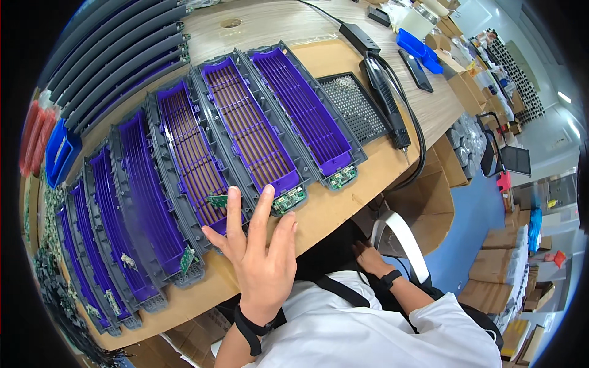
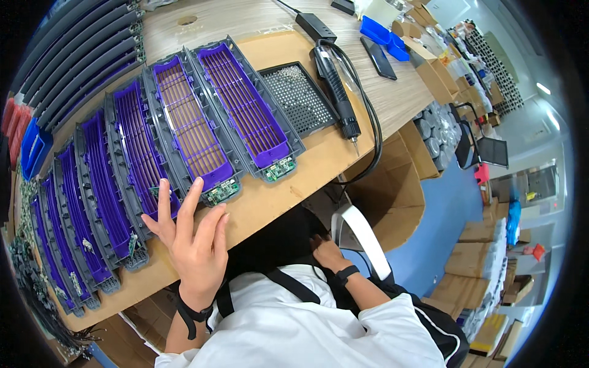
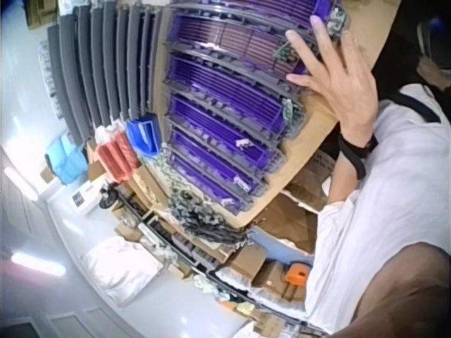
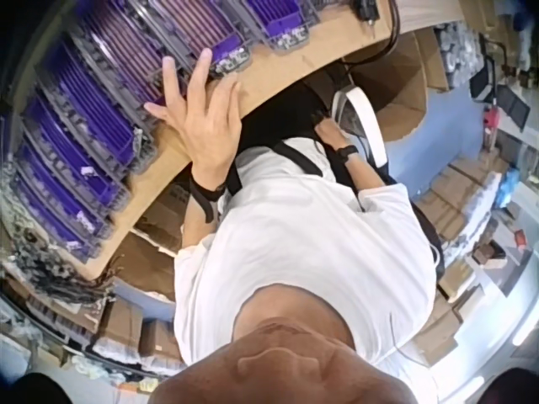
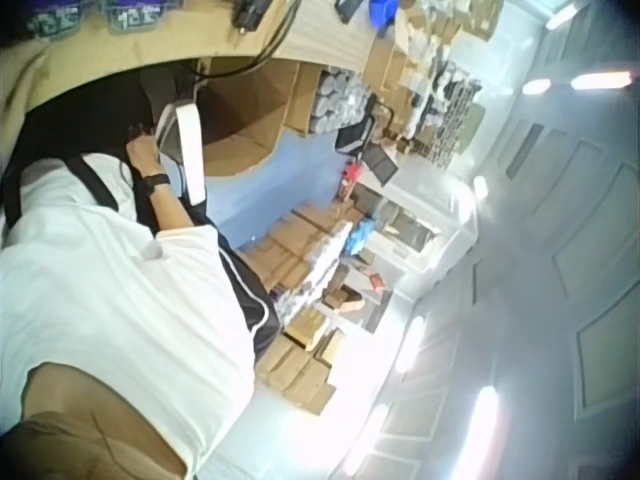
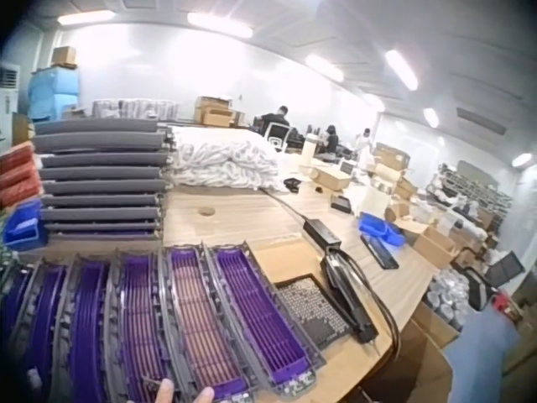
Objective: The person inserts small green circuit boards into purple plastic frames on a workbench. They then use a handheld black tool to apply heat or pressure to the inserted boards, moving sequentially across multiple units.
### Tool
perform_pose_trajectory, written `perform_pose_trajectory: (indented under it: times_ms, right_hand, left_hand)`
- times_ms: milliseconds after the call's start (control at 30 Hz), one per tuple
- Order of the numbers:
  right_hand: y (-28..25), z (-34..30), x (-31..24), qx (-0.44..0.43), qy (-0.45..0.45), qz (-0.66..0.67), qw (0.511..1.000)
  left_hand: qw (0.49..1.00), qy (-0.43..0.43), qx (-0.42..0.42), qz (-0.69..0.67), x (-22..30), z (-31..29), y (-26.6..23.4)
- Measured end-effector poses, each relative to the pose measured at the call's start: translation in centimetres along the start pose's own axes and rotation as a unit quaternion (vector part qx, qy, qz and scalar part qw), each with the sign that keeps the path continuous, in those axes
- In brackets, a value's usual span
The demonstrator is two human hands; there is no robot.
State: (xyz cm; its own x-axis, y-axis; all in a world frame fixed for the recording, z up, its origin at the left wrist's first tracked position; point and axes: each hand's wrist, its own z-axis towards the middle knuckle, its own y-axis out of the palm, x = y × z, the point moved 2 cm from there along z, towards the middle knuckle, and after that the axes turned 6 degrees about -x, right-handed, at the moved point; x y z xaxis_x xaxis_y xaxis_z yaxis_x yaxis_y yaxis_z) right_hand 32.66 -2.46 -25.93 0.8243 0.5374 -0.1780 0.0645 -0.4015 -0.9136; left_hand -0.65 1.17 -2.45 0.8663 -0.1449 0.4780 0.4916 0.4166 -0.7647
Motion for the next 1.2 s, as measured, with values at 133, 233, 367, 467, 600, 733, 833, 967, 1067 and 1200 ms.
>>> perform_pose_trajectory:
  times_ms: [133, 233, 367, 467, 600, 733, 833, 967, 1067, 1200]
  right_hand:
    - [1.4, -1.7, 0.1, -0.177, 0.057, 0.018, 0.982]
    - [2.9, -4.1, -0.1, -0.092, 0.087, 0.164, 0.978]
    - [9.4, -8.1, 1.8, -0.232, 0.139, 0.161, 0.949]
    - [8.3, -10.6, -0.2, -0.316, 0.205, 0.302, 0.876]
    - [9.4, -13.4, -2.6, -0.327, 0.223, 0.381, 0.836]
    - [9.4, -13.6, -2.5, -0.339, 0.225, 0.401, 0.821]
    - [8.5, -12.4, -1.8, -0.335, 0.203, 0.401, 0.828]
    - [3.6, -6.1, 0.1, -0.269, 0.134, 0.35, 0.887]
    - [-8.8, 1.0, -2.0, -0.249, 0.167, 0.24, 0.923]
    - [-23.8, 4.9, -8.8, -0.021, -0.027, 0.29, 0.956]
  left_hand:
    - [1.0, 0.001, -0.019, -0.007, -0.1, -0.1, 0.0]
    - [0.999, -0.003, -0.032, -0.005, -0.2, -0.1, -0.1]
    - [0.998, 0.002, -0.05, -0.028, 0.1, 0.2, -0.2]
    - [0.998, -0.002, -0.053, -0.02, -0.2, 0.1, -0.2]
    - [0.997, 0.009, -0.064, -0.034, -0.1, 0.3, -0.5]
    - [0.998, 0.023, -0.05, -0.033, -0.3, -0.1, -0.4]
    - [0.999, 0.027, -0.032, -0.03, -0.2, -0.1, -0.3]
    - [0.999, 0.016, -0.014, -0.033, -0.3, -0.3, -0.3]
    - [0.999, 0.004, 0.002, -0.033, -0.4, -0.5, -0.4]
    - [0.999, -0.011, 0.029, -0.041, -0.2, -0.5, -0.6]
